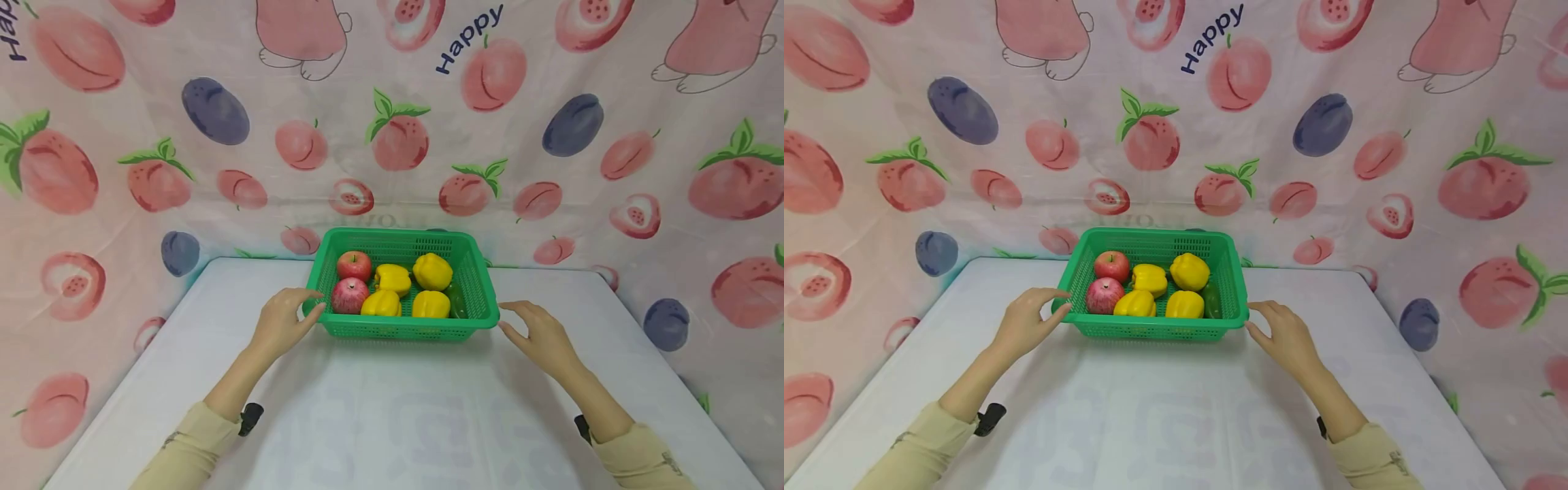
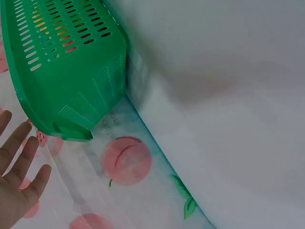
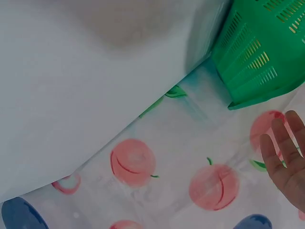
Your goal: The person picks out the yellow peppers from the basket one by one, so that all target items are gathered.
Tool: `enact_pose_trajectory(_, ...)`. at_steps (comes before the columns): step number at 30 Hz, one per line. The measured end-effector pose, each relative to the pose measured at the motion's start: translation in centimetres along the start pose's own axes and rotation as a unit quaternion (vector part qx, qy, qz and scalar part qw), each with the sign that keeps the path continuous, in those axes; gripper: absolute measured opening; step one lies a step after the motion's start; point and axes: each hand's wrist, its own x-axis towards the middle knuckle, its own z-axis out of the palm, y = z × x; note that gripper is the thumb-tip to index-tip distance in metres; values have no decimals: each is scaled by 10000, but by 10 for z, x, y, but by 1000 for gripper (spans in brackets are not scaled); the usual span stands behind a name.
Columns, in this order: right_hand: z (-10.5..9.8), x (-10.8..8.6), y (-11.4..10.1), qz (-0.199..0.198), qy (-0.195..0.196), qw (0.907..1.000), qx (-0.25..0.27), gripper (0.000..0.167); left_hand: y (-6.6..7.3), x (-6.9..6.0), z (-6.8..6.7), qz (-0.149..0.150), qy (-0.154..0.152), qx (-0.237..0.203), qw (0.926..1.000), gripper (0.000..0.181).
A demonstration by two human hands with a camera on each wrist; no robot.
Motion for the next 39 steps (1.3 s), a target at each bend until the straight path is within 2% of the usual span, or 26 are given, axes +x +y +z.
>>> enact_pose_trajectory(9, 8, 6, -9, -252, 139, 9995, 109, 31, 2, 11, 8, 8, 148, -5, 9999, 27)
enact_pose_trajectory(23, 17, 17, -23, -481, 125, 9984, 258, 31, 6, 31, 18, -93, 37, -63, 9999, 26)
enact_pose_trajectory(27, 19, 20, -30, -491, 114, 9982, 310, 31, 5, 36, 23, -139, -65, -21, 9999, 26)
enact_pose_trajectory(34, 24, 27, -39, -628, 119, 9972, 398, 31, 2, 42, 29, -409, -263, -87, 9988, 32)
enact_pose_trajectory(39, 26, 32, -44, -636, 130, 9969, 453, 30, 3, 48, 33, -235, -343, 192, 9990, 34)
